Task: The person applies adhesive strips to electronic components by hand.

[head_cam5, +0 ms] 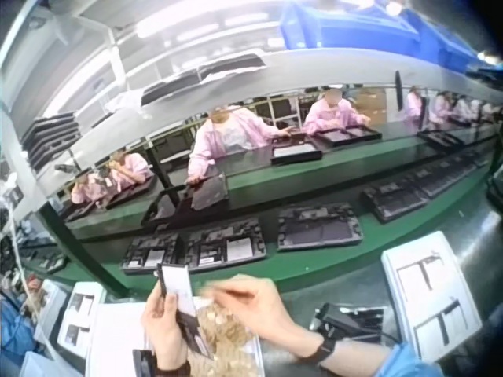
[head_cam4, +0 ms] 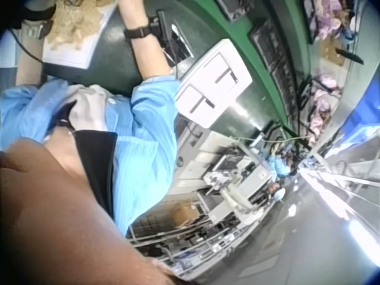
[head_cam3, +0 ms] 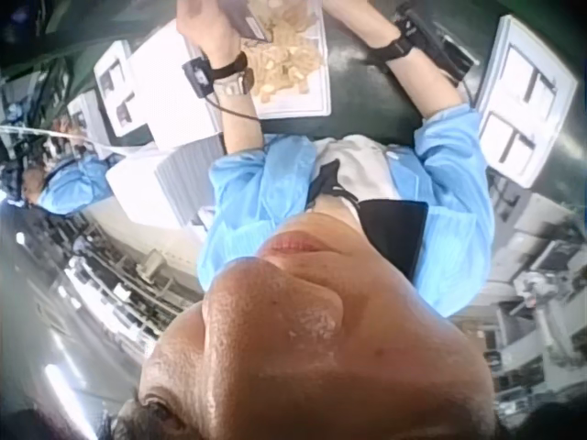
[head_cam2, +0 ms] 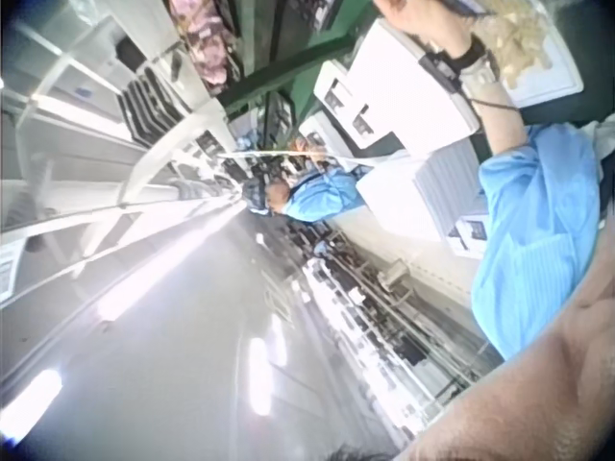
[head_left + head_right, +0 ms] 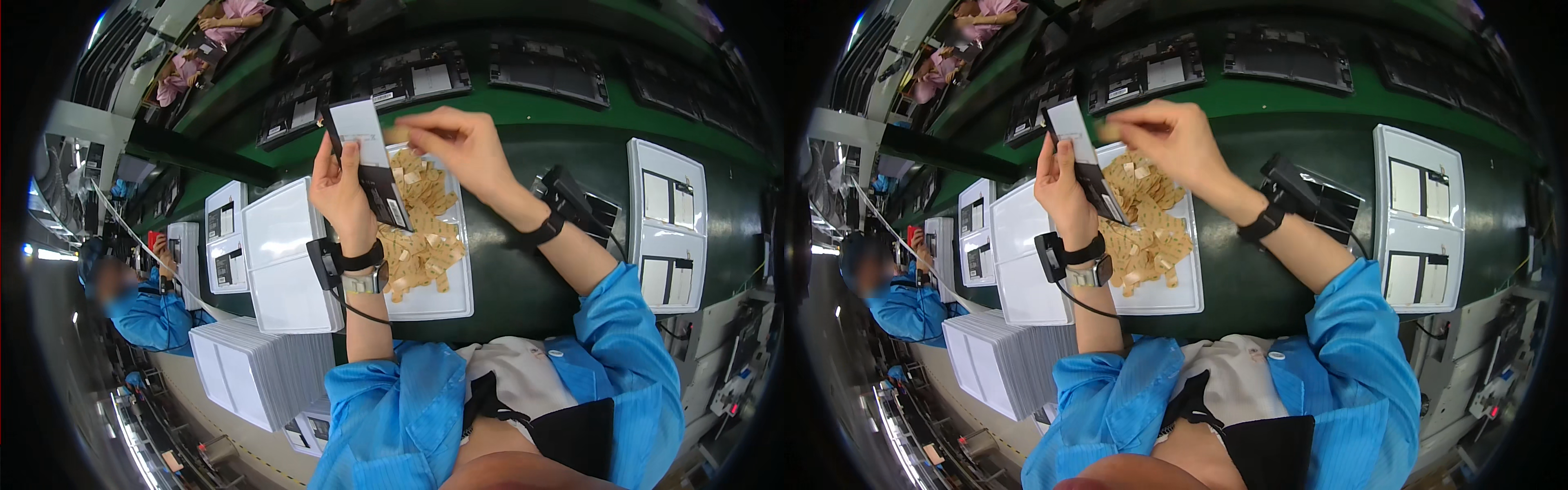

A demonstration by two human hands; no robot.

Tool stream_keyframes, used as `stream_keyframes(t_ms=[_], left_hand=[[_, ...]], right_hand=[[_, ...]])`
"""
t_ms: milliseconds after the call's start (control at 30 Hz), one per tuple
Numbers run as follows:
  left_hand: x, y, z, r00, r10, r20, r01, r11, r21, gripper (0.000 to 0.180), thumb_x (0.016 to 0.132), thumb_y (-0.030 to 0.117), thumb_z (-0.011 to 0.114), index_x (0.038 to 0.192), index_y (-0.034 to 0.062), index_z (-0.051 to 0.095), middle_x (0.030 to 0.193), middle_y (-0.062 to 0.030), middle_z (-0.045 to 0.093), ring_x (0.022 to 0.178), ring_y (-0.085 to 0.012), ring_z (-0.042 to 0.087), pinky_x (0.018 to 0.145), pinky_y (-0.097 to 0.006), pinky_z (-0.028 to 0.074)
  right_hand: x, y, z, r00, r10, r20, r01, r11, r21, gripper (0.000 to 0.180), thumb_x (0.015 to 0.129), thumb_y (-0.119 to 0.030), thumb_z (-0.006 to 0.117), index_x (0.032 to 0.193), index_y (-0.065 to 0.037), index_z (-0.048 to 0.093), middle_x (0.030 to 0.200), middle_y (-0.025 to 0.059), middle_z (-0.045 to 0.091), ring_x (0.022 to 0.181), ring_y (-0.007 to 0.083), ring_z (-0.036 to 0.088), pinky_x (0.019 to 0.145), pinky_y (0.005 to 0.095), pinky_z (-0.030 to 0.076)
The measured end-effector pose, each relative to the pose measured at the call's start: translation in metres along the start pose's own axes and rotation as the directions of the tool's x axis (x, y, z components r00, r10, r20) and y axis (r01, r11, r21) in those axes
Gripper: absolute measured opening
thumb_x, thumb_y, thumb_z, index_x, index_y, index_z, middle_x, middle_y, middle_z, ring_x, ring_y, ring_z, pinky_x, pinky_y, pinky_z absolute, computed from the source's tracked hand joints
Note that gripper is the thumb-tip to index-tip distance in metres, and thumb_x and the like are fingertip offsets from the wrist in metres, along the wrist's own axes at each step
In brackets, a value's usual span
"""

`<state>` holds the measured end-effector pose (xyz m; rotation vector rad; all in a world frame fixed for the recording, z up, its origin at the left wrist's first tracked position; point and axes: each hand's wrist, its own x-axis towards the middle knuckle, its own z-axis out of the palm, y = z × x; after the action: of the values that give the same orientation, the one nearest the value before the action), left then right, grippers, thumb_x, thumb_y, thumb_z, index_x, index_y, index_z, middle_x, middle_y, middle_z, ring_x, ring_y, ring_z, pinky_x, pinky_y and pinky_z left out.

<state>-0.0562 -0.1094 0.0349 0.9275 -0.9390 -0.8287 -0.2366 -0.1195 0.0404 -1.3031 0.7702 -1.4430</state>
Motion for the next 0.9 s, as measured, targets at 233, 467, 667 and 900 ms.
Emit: stream_keyframes(t_ms=[233, 467, 667, 900], left_hand=[[-0.006, -0.003, 0.004, 0.998, 0.066, -0.019, -0.058, 0.956, 0.288, 0.051, 0.098, 0.012, 0.074, 0.139, -0.0109, 0.054, 0.127, -0.0177, 0.068, 0.111, -0.0185, 0.066, 0.096, -0.029, 0.053], [-0.018, -0.001, -0.005, 0.9, -0.21, 0.383, 0.201, 0.977, 0.064, 0.077, 0.099, 0.021, 0.071, 0.159, -0.0026, 0.028, 0.148, -0.0228, 0.05, 0.126, -0.0241, 0.059, 0.106, -0.035, 0.048], [-0.01, 0.003, -0.014, 0.972, -0.108, 0.208, 0.162, 0.951, -0.264, 0.063, 0.104, 0.021, 0.063, 0.153, 0.0002, 0.031, 0.136, -0.0207, 0.055, 0.125, -0.0306, 0.061, 0.102, -0.041, 0.054], [-0.017, -0.006, -0.01, 0.995, -0.037, 0.094, 0.038, 0.999, -0.019, 0.068, 0.101, 0.017, 0.067, 0.154, -0.0006, 0.029, 0.134, -0.0211, 0.054, 0.125, -0.032, 0.06, 0.105, -0.043, 0.053]], right_hand=[[-0.013, -0.008, 0.015, 0.988, 0.15, 0.037, -0.153, 0.982, 0.11, 0.029, 0.094, 0.001, 0.072, 0.122, 0.007, 0.068, 0.102, 0.012, 0.075, 0.091, 0.0133, 0.074, 0.083, 0.025, 0.06], [-0.005, -0.005, 0.011, 0.977, 0.129, 0.171, -0.181, 0.926, 0.332, 0.03, 0.095, 0.004, 0.066, 0.124, 0.008, 0.065, 0.1, 0.0117, 0.075, 0.091, 0.0121, 0.073, 0.084, 0.0242, 0.058], [-0.006, 0.012, 0.011, 0.994, -0.11, -0.028, 0.104, 0.983, -0.15, 0.021, 0.095, -0.001, 0.071, 0.116, 0.001, 0.074, 0.101, 0.0078, 0.074, 0.088, 0.0132, 0.071, 0.078, 0.0264, 0.058], [-0.039, 0.001, 0.045, 0.986, -0.146, 0.08, 0.161, 0.957, -0.241, 0.014, 0.086, -0.005, 0.079, 0.099, 0.001, 0.077, 0.088, 0.0102, 0.074, 0.076, 0.0177, 0.072, 0.07, 0.0291, 0.057]])
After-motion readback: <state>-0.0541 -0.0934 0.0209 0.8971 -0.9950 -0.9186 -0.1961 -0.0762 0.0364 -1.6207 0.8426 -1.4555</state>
